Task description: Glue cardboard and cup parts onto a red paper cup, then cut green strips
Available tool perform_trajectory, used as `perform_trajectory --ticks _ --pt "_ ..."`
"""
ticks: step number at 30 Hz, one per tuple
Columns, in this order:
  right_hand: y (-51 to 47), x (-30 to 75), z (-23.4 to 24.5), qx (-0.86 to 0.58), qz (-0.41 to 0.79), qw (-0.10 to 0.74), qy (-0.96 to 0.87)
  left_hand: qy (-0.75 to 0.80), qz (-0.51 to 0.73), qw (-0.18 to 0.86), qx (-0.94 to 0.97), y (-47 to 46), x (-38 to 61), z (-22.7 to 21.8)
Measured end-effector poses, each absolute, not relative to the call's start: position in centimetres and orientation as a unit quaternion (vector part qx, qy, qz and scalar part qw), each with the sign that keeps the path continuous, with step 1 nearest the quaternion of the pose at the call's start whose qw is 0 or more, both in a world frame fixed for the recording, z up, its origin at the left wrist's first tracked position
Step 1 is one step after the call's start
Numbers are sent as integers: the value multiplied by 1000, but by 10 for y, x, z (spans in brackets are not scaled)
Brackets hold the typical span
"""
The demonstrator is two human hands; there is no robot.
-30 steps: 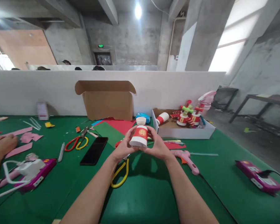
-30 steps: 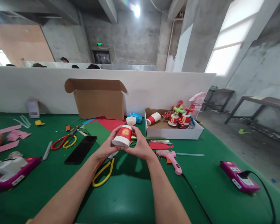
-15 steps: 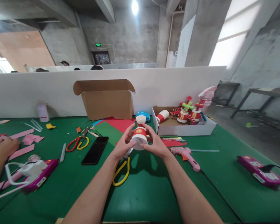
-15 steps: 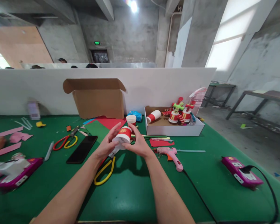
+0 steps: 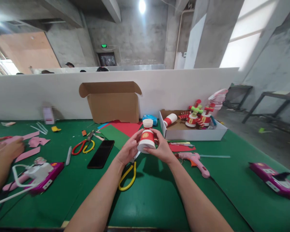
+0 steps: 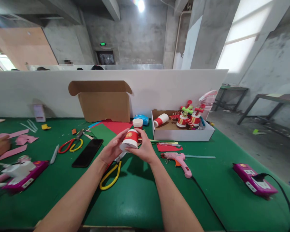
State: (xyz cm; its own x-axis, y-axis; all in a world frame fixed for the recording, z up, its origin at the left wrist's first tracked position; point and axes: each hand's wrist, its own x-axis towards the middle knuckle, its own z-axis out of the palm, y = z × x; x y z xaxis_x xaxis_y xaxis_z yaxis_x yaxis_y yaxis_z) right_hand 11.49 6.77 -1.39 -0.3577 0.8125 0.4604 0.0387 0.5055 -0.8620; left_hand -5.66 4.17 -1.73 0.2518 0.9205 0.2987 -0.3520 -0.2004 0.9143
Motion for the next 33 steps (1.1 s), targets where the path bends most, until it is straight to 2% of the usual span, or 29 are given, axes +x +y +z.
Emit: perform_trajectory --ticks 21,33 --pt "67 114 -15 -301 388 468 -734 276 550 584 530 47 -61 -24" --pt "70 114 -18 -317 380 453 -741 243 557 624 492 49 -62 -26"
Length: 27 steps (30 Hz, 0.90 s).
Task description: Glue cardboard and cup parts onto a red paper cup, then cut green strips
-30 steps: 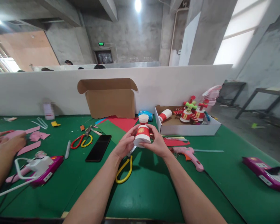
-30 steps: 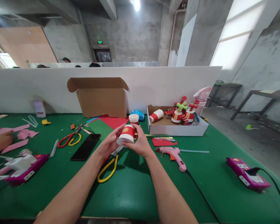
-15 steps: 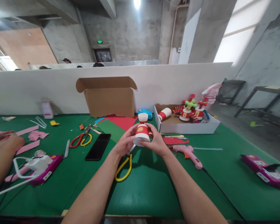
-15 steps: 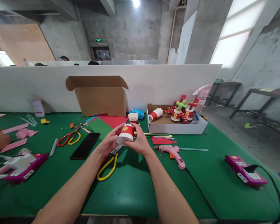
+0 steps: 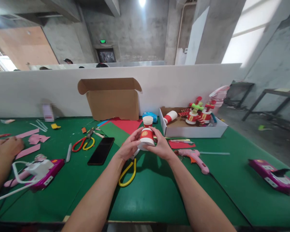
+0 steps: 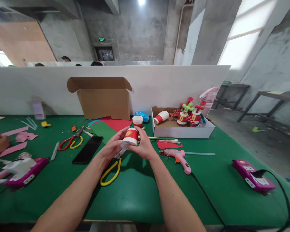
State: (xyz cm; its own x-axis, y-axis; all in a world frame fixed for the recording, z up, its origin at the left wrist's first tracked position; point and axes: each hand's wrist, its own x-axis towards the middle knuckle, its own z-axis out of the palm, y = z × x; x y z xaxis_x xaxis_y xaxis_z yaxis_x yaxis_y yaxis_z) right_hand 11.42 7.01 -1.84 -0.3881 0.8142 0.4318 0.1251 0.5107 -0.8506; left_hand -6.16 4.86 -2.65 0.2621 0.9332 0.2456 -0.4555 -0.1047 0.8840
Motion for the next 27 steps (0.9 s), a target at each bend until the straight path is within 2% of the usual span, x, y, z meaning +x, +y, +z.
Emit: perform_trajectory --ticks 8,15,22,27 --pt "71 114 -19 -320 395 456 -730 258 551 612 506 50 -61 -27" --pt "73 115 -18 -348 488 453 -661 268 542 624 495 49 -64 -28" --pt "73 114 -21 -375 334 419 -757 314 507 576 560 50 -64 -30" --pt "72 115 -21 -318 311 433 -784 311 522 546 577 49 -65 -28"
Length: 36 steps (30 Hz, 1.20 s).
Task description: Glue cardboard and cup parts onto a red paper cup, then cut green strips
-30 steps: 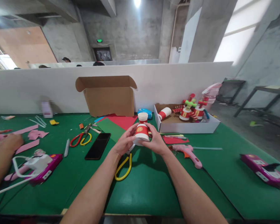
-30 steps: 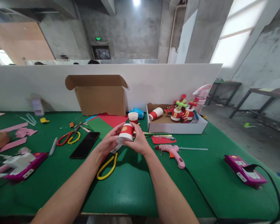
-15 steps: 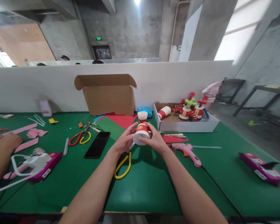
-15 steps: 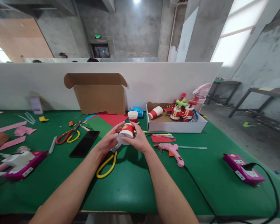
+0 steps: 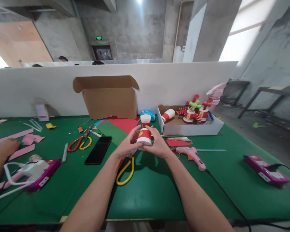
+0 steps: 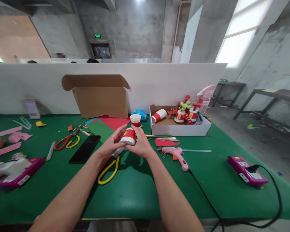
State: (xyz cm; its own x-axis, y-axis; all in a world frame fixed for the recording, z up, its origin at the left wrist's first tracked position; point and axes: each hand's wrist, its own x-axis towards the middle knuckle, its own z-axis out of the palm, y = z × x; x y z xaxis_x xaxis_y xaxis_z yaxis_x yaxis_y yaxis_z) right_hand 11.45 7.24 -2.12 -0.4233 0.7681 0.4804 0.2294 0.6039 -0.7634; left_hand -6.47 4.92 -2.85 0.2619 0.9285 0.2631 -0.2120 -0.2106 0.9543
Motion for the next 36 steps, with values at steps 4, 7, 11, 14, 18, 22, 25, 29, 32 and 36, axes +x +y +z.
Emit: perform_trajectory --ticks 4,7,11,14,18,22,25,29,32,36 --pt "73 115 -22 -280 367 464 -756 279 555 548 559 47 -65 -24" --pt "75 117 -23 -280 383 473 -743 273 553 556 557 48 -65 -24" --pt "76 120 -22 -281 379 451 -758 286 529 557 573 47 -66 -24" --pt "75 122 -20 -283 370 428 -775 302 507 551 590 46 -66 -24" --pt "73 122 -17 -287 362 416 -783 329 496 535 600 45 -64 -23" --pt "72 123 -14 -284 367 414 -783 350 511 508 598 43 -61 -21" --pt "72 124 -13 -284 373 412 -781 357 512 503 598 42 -60 -19" --pt "72 123 -15 -299 392 410 -768 350 519 516 584 43 -60 -20" --pt "71 117 -18 -310 449 419 -726 325 556 540 542 46 -60 -24" --pt "68 105 -23 -275 524 449 -670 286 608 569 474 50 -59 -29"
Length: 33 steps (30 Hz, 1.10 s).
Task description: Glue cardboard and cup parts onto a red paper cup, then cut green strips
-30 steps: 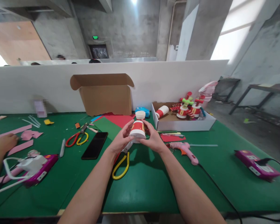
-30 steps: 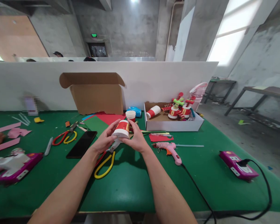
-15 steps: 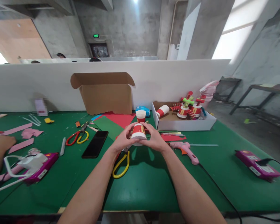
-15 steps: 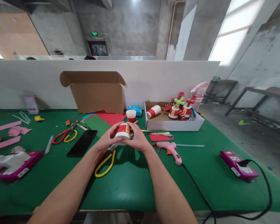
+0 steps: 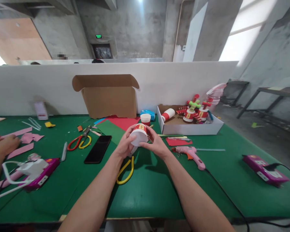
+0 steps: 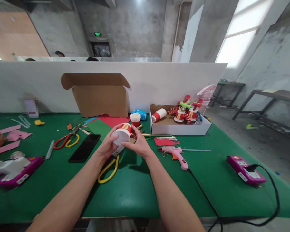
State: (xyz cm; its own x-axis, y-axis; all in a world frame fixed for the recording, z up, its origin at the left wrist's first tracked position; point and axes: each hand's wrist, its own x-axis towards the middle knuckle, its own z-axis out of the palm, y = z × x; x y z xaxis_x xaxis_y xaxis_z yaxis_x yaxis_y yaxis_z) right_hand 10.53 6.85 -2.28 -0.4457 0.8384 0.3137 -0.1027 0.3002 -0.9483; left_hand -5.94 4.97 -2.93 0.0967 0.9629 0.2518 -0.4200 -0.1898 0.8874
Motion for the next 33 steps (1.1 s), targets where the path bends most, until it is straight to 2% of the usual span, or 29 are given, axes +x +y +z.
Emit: perform_trajectory --ticks 6,16,25,30,33 --pt "70 106 -24 -275 509 481 -658 291 573 585 495 47 -60 -25" --pt "74 121 -19 -289 382 430 -765 338 515 517 594 47 -70 -21" --pt "75 122 -18 -279 404 421 -763 361 524 480 605 45 -67 -20" --pt "71 121 -17 -290 454 429 -725 323 552 510 575 48 -61 -27" --pt "72 123 -16 -290 438 432 -733 306 536 535 576 49 -61 -29"
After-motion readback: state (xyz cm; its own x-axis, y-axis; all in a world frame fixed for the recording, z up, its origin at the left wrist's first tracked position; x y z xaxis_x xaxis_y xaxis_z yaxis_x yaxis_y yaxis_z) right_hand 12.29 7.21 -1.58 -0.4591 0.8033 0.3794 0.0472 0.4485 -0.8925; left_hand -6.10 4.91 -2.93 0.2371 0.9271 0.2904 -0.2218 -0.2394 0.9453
